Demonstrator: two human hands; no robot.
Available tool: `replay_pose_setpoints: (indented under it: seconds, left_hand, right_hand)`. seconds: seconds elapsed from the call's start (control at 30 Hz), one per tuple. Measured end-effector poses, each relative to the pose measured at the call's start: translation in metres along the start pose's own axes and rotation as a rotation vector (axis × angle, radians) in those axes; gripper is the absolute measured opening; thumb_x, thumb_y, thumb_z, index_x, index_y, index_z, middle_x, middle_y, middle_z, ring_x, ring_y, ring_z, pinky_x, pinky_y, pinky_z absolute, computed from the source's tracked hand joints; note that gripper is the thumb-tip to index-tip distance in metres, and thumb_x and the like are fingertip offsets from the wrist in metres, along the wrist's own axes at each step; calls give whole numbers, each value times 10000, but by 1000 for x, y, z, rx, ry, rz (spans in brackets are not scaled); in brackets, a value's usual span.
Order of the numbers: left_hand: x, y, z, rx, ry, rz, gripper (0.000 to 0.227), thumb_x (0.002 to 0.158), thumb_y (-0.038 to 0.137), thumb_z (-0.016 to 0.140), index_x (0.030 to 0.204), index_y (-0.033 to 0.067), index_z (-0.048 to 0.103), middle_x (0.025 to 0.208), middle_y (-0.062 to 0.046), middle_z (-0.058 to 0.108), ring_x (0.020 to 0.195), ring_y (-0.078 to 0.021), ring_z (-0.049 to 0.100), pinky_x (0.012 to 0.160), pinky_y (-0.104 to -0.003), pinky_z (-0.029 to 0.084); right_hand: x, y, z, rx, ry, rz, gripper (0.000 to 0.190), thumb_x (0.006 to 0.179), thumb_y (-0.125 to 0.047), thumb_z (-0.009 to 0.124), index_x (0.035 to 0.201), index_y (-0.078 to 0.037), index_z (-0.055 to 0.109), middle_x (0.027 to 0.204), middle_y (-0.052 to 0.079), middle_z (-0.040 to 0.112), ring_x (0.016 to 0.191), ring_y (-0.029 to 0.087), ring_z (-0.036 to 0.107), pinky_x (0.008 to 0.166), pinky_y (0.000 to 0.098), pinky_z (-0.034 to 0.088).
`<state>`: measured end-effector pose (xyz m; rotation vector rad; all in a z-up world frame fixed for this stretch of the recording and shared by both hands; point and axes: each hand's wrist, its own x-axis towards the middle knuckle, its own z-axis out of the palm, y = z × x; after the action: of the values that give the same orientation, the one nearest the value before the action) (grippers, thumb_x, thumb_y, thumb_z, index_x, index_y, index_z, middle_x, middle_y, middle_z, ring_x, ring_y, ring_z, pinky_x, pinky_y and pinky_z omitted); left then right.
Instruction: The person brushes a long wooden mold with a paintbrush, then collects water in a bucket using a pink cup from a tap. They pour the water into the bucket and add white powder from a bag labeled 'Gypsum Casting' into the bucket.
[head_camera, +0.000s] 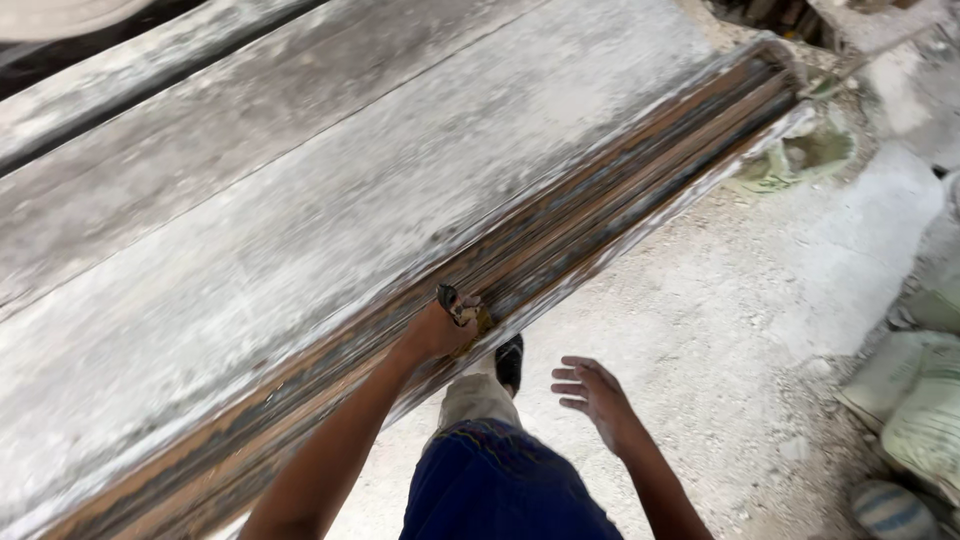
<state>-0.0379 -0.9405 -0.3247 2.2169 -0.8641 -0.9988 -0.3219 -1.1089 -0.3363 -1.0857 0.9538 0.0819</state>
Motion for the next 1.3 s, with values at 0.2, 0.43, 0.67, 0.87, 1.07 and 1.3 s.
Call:
replay_pose_setpoints:
  seconds: [0.2,0.43,0.67,0.87,1.07,1.3]
  left_hand:
    - [-119,-122,-24,110,-26,-171,430,936,398,658,1310,188,688,1089,-166,775,968,-296,760,857,-423,588]
    - [-241,-227,-71,-3,54,-32,467,884,336,726,1316,186,632,1034,-115,736,874,-259,729,792,-427,609]
    - [-343,-314,-102,113,155,-58,477,897,428,714,1312,211,623,1059,-136,738,918,-329,723,835,-463,581]
    - [-478,-420,-149,124,202,-127,476,851,431,716,1283,249,635,1082,-140,737,993,-372,699,811,-510,563]
    - [-636,-558,-183,175,213,-157,461,874,491,736,1242,225,663,1058,-161,739,976,-383,707,789,-499,572]
    - [-778,-660,-248,165,208,-267,471,841,509,754,1245,283,666,1024,-133,745,976,-383,692,800,-504,551]
  right_hand:
    - [-43,118,118,12,-145,1,544,1028,-422,440,1377,-19,543,1314,199,676,1172,310,666,1000,450,533]
    - [-116,189,207,-14,-265,69,538,992,-389,475,1398,-40,530,1323,221,655,1195,332,650,1013,484,523]
    - [-127,214,283,-171,-170,98,565,1001,-378,448,1444,-29,488,1396,248,624,1251,376,632,1064,506,502]
    - [-124,231,418,-358,-202,52,600,1014,-392,420,1472,-5,456,1435,254,590,1293,389,599,1102,514,474]
    - [-180,303,590,-418,-337,120,613,1008,-415,441,1478,-21,456,1410,208,602,1259,338,617,1093,462,482]
    - [-224,356,714,-545,-535,223,594,1001,-439,456,1436,-40,525,1256,173,678,1030,281,672,968,449,541]
